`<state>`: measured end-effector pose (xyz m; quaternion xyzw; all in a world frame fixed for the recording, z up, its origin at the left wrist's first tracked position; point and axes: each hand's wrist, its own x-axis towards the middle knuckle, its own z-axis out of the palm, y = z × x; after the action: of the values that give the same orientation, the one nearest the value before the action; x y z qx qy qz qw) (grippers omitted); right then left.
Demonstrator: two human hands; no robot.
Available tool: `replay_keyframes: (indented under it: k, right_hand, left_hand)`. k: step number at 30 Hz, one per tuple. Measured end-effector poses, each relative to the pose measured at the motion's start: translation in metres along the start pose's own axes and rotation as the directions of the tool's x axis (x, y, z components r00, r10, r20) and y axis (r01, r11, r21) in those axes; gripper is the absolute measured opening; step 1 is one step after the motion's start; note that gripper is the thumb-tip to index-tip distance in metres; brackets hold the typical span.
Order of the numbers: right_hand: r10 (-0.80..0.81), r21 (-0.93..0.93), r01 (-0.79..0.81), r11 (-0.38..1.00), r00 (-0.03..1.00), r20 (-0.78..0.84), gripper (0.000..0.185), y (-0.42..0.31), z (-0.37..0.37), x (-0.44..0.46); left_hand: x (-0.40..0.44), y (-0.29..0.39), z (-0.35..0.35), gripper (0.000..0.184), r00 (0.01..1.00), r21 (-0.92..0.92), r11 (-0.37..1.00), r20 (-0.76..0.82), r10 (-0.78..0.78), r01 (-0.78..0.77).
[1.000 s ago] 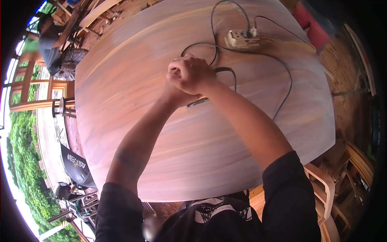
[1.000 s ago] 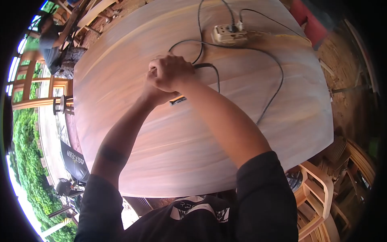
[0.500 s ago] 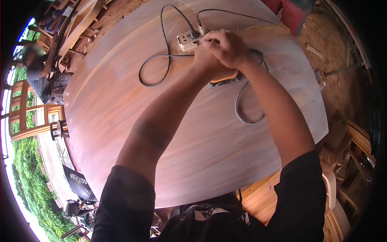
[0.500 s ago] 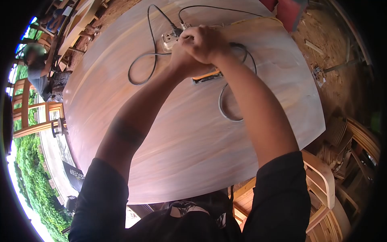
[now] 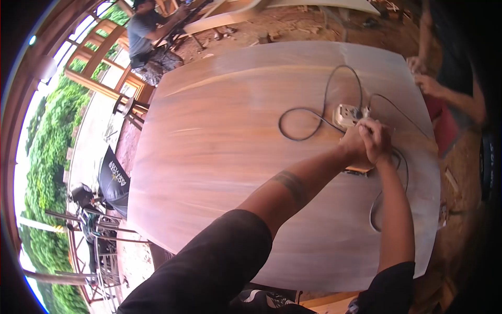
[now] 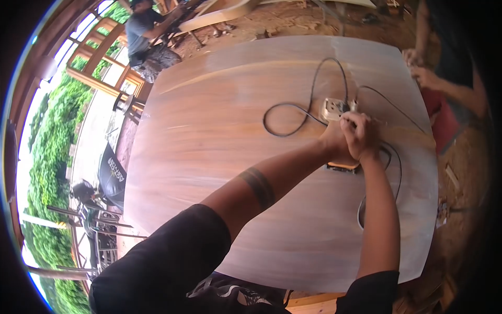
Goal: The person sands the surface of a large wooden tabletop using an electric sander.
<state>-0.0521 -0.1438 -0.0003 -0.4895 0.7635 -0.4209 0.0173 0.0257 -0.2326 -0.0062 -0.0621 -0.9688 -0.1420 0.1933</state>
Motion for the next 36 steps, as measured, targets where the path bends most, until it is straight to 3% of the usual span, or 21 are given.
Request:
replay_keyframes:
  k: [2, 3, 6, 13, 19, 24, 25, 29, 36]
  right_hand:
    - [-0.031, 0.070, 0.032, 0.997, 0.999, -0.018, 0.029, -0.020, 0.018, 0.006]
    - [-0.055, 0.059, 0.057, 0.997, 0.998, -0.029, 0.028, -0.030, 0.029, 0.008]
    - [-0.041, 0.079, 0.040, 0.996, 0.999, 0.014, 0.027, -0.060, 0.059, 0.013]
    - [-0.111, 0.085, 0.107, 0.991, 0.993, 0.044, 0.026, -0.120, 0.125, 0.022]
    - [-0.177, 0.062, 0.174, 0.983, 0.983, 0.039, 0.027, -0.168, 0.183, 0.033]
    - [-0.087, 0.038, 0.084, 0.996, 0.993, 0.080, 0.029, -0.207, 0.223, 0.037]
    - [-0.075, 0.050, 0.071, 0.996, 0.994, 0.083, 0.030, -0.214, 0.234, 0.038]
    - [-0.083, 0.051, 0.079, 0.996, 0.993, 0.082, 0.030, -0.242, 0.271, 0.041]
    - [-0.017, 0.020, 0.015, 1.000, 0.990, 0.140, 0.035, -0.288, 0.323, 0.049]
  left_hand:
    - [-0.019, -0.012, -0.015, 0.038, 0.999, -0.065, 0.997, 0.041, -0.027, 0.029]
    - [-0.028, -0.016, -0.023, 0.035, 0.986, -0.008, 0.999, -0.166, 0.036, -0.038]
    - [-0.065, -0.032, -0.049, 0.036, 0.974, -0.084, 0.975, 0.118, -0.194, 0.205]
    - [-0.137, -0.070, -0.086, 0.033, 0.976, -0.096, 0.973, -0.046, -0.215, 0.210]
    - [-0.194, -0.108, -0.126, 0.037, 0.967, -0.113, 0.960, 0.039, -0.252, 0.255]
    - [-0.235, -0.128, -0.166, 0.035, 0.936, -0.121, 0.932, 0.139, -0.325, 0.341]
    - [-0.246, -0.134, -0.168, 0.033, 0.948, -0.104, 0.943, 0.048, -0.314, 0.317]
    - [-0.282, -0.158, -0.191, 0.029, 0.939, -0.081, 0.943, 0.150, -0.309, 0.323]
    - [-0.337, -0.197, -0.211, 0.022, 0.948, -0.084, 0.945, 0.037, -0.315, 0.317]
